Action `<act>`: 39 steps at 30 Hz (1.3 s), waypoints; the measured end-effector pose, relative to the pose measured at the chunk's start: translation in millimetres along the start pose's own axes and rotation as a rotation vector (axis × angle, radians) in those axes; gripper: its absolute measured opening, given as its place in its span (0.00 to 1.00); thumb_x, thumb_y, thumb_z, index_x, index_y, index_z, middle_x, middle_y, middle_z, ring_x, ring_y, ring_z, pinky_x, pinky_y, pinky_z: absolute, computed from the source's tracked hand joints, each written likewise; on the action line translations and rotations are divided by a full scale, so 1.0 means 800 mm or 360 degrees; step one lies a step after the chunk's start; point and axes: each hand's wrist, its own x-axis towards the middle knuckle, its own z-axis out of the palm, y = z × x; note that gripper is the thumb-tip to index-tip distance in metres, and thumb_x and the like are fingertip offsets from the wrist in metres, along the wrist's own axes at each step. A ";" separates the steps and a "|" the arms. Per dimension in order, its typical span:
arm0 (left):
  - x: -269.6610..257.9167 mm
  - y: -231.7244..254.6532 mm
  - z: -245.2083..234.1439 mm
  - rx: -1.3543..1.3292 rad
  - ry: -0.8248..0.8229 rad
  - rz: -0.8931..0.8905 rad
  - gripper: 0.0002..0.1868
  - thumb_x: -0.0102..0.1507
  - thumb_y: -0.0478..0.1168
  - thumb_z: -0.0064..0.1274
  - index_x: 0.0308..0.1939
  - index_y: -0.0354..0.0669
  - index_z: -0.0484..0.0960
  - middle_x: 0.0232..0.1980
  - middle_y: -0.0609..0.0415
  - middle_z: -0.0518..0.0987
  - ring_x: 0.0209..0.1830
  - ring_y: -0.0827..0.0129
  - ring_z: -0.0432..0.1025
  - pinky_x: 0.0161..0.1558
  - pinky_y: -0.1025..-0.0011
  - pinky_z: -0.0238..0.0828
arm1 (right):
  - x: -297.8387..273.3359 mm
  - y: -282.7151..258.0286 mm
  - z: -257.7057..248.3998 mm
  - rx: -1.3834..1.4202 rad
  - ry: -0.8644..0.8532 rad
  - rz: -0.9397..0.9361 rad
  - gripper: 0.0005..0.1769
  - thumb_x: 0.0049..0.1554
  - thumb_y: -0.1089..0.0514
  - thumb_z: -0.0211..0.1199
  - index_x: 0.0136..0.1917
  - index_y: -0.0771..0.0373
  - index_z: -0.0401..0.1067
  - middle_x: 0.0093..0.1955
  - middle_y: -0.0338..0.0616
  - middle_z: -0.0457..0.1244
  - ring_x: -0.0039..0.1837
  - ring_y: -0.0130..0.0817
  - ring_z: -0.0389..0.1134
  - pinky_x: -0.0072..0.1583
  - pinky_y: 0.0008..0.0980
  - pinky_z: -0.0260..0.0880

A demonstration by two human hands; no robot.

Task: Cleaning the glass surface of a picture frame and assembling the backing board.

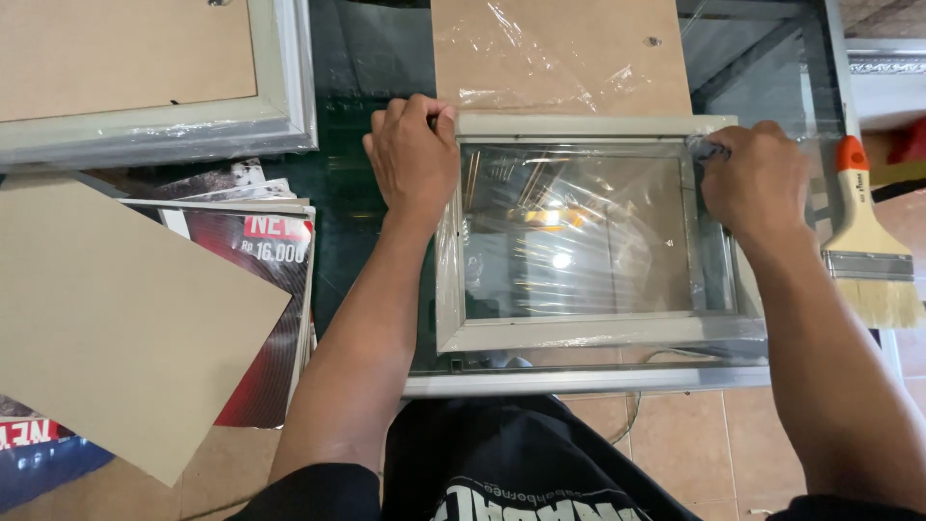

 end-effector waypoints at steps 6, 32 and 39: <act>-0.001 0.006 -0.007 -0.0050 -0.0011 -0.0038 0.02 0.64 0.42 0.57 0.37 0.52 0.83 0.41 0.58 0.80 0.43 0.62 0.70 0.51 0.62 0.62 | -0.035 -0.036 -0.096 -0.0292 -0.0958 0.0231 0.18 0.62 0.57 0.59 0.63 0.47 0.79 0.54 0.48 0.68 0.48 0.45 0.73 0.52 0.44 0.76; -0.004 -0.008 0.008 -0.0069 -0.0012 -0.0053 0.06 0.65 0.49 0.55 0.40 0.56 0.82 0.43 0.57 0.78 0.53 0.55 0.72 0.52 0.55 0.65 | -0.117 -0.133 -0.008 0.0578 0.0164 -0.0655 0.16 0.58 0.58 0.55 0.48 0.37 0.80 0.53 0.39 0.63 0.48 0.44 0.70 0.52 0.38 0.72; -0.009 0.070 -0.068 -0.1146 0.0402 0.0049 0.07 0.68 0.44 0.54 0.47 0.47 0.81 0.41 0.59 0.79 0.44 0.73 0.72 0.47 0.72 0.66 | -0.123 -0.018 0.015 0.0256 0.0211 -0.0234 0.14 0.53 0.62 0.63 0.50 0.45 0.80 0.56 0.48 0.63 0.56 0.54 0.70 0.57 0.48 0.72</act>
